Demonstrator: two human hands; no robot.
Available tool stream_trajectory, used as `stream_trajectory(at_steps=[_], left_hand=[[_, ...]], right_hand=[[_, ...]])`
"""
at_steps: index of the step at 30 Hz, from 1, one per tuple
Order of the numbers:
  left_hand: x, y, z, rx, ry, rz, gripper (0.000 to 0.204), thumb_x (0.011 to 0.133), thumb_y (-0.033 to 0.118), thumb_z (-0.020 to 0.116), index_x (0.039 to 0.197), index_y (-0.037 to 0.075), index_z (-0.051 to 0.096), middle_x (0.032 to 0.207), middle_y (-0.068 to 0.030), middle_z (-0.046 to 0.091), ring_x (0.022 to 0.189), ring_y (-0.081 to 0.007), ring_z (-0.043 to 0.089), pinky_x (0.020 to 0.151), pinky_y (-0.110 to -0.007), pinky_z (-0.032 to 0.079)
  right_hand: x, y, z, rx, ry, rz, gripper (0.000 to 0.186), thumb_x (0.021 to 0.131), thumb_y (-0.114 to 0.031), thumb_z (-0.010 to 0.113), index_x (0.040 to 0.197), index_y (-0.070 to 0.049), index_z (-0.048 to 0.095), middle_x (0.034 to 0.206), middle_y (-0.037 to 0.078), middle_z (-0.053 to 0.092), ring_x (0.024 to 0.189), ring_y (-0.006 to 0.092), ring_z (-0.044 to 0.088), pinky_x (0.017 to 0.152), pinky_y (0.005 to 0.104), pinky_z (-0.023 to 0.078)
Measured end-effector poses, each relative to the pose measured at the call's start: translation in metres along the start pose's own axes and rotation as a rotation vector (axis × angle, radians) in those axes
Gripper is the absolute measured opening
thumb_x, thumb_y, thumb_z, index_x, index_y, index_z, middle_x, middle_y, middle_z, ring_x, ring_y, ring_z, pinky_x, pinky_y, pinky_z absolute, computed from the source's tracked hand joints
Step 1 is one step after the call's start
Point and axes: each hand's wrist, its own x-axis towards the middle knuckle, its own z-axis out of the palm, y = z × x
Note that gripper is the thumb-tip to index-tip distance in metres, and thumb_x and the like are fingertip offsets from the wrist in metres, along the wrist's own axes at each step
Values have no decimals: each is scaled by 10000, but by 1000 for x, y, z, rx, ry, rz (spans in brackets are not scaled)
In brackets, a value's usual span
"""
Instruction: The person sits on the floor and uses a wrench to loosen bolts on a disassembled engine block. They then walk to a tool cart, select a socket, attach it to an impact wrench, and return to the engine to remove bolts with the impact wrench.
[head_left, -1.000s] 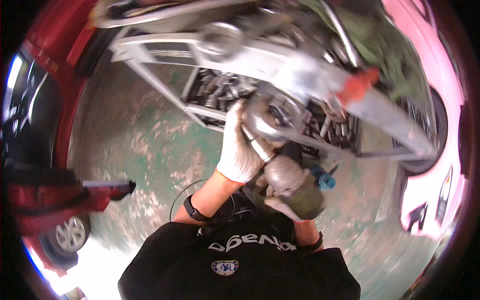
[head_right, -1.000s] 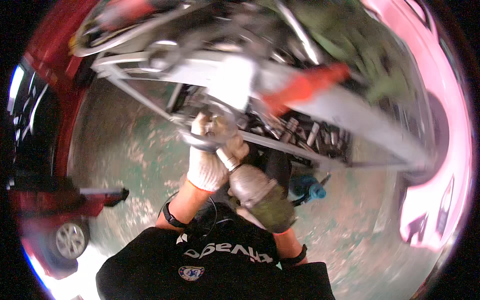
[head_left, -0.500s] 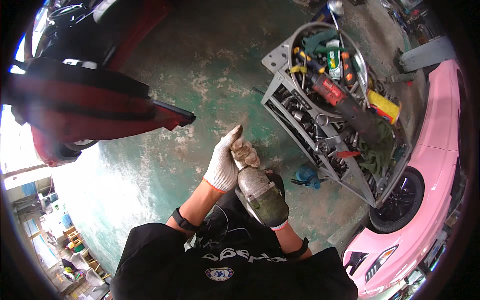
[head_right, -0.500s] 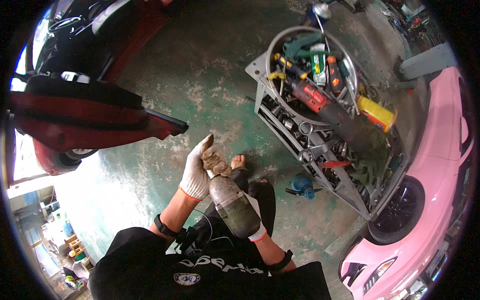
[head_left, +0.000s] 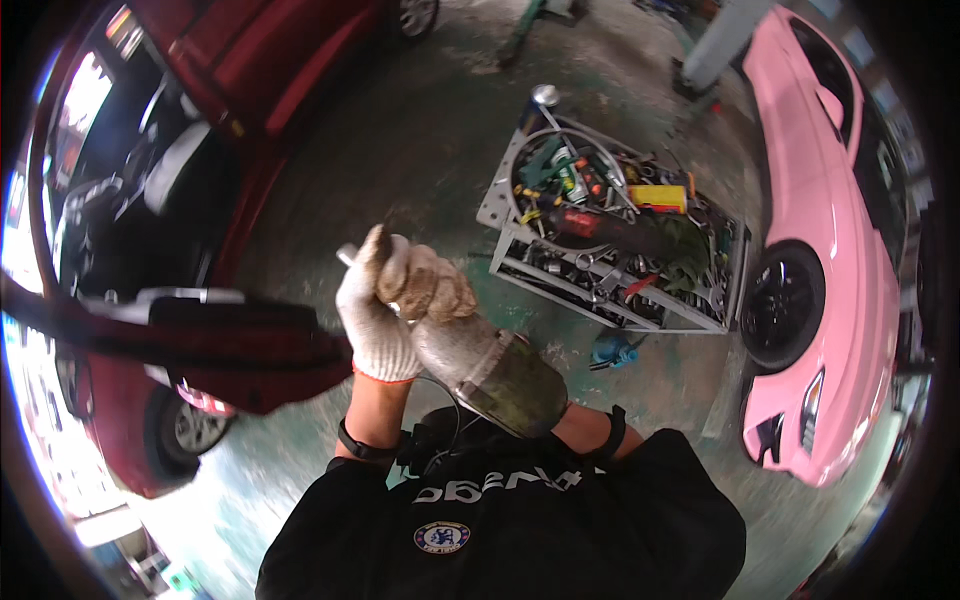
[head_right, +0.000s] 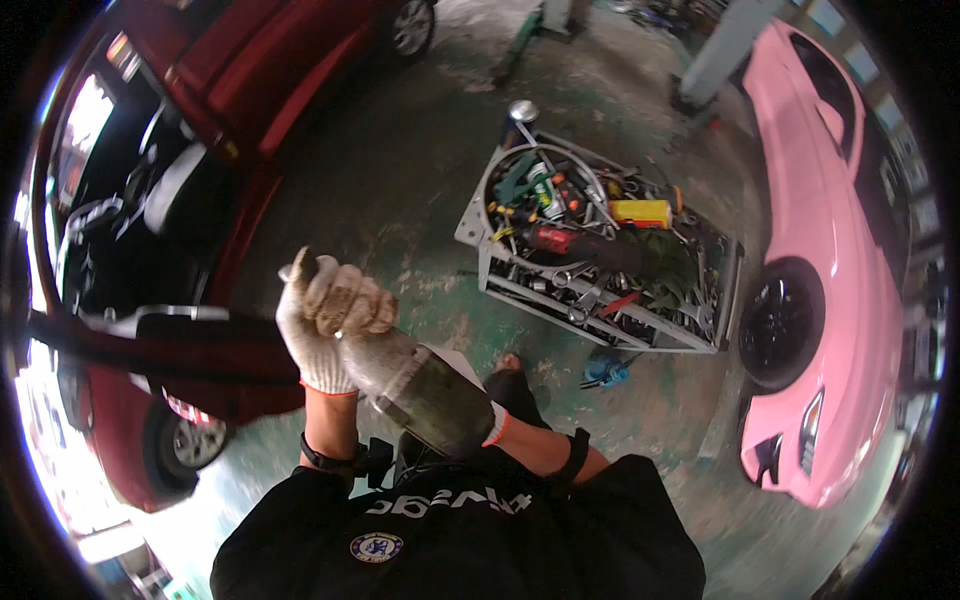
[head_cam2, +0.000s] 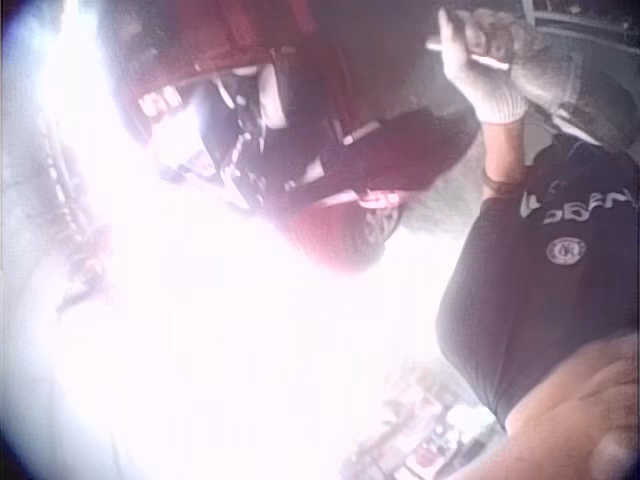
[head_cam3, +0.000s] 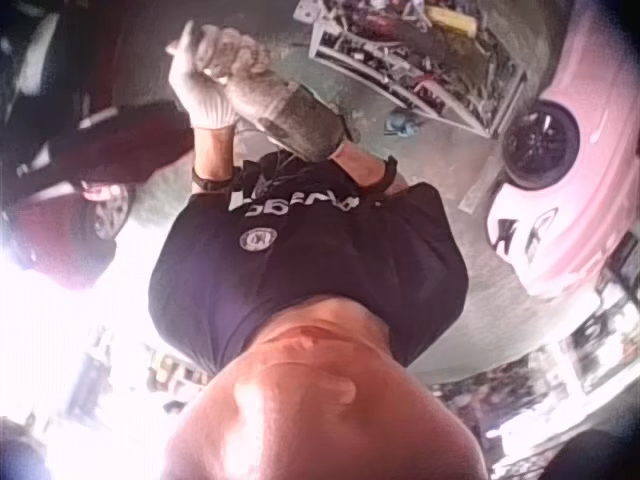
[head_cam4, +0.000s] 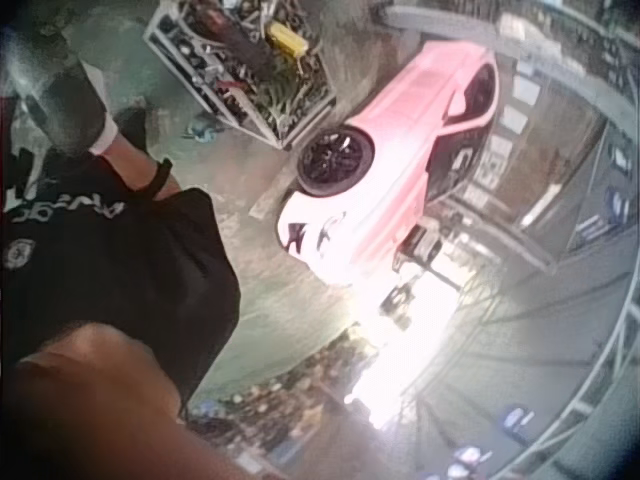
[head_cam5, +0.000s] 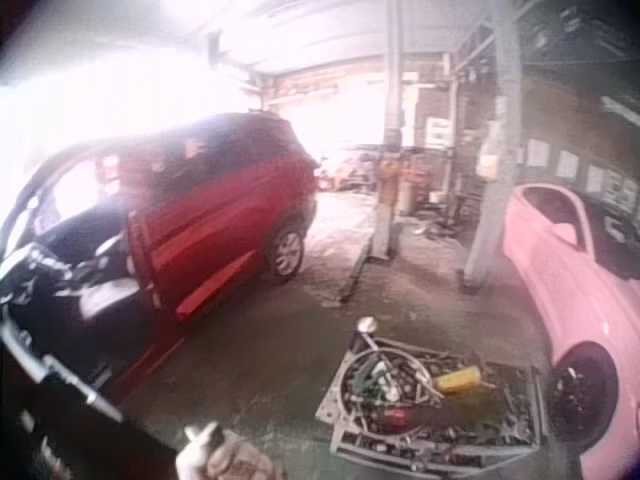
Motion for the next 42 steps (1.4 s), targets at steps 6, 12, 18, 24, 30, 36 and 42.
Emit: stream_trajectory(at_steps=[6,12,18,24,30,36,42], left_hand=[[97,47,-1,77,-186,22,442,1066,391,379,687,176,458,567,33,385,536,-146,394,565,-318,356],[205,137,-35,-203,2,206,421,1043,397,526,1230,21,559,697,59,404,567,-26,375,518,-208,341],[314,190,-92,-67,125,116,461,1074,439,414,717,150,457,494,59,297,357,-56,276,338,-230,261],[478,191,-157,-74,267,-105,475,1065,381,447,633,189,402,465,68,315,338,-34,284,329,-220,279],[656,160,-190,-66,121,-436,476,1060,362,443,616,199,390,451,70,302,306,-46,279,305,-222,277],[817,75,-213,72,232,-588,431,1008,309,562,631,193,388,497,76,257,371,-47,232,356,-222,225],[1013,-15,-229,-11,116,-631,311,990,293,591,746,159,452,532,81,275,406,-48,305,393,-224,253]], right_hand=[[85,68,43,1258,-256,735,438,947,-184,644,1332,-18,517,1283,135,586,1207,276,569,1040,439,478],[172,143,101,2012,-115,998,378,898,-95,684,1249,7,587,1161,76,668,1029,140,641,916,323,535],[236,219,166,1268,31,432,454,729,-223,826,1069,-17,606,979,126,663,899,259,664,833,345,513],[272,335,271,1465,215,699,443,808,-91,754,1210,5,596,1121,92,687,1031,126,598,938,305,474],[291,464,317,1353,300,830,617,810,-143,790,1348,22,537,1248,102,653,1139,146,597,1033,326,448],[281,609,347,273,216,739,642,738,-186,853,1279,-13,554,1180,119,666,1199,224,584,1045,383,442],[315,826,295,210,138,681,621,756,-199,846,1276,-39,546,1263,135,613,1174,259,595,1035,388,453]])
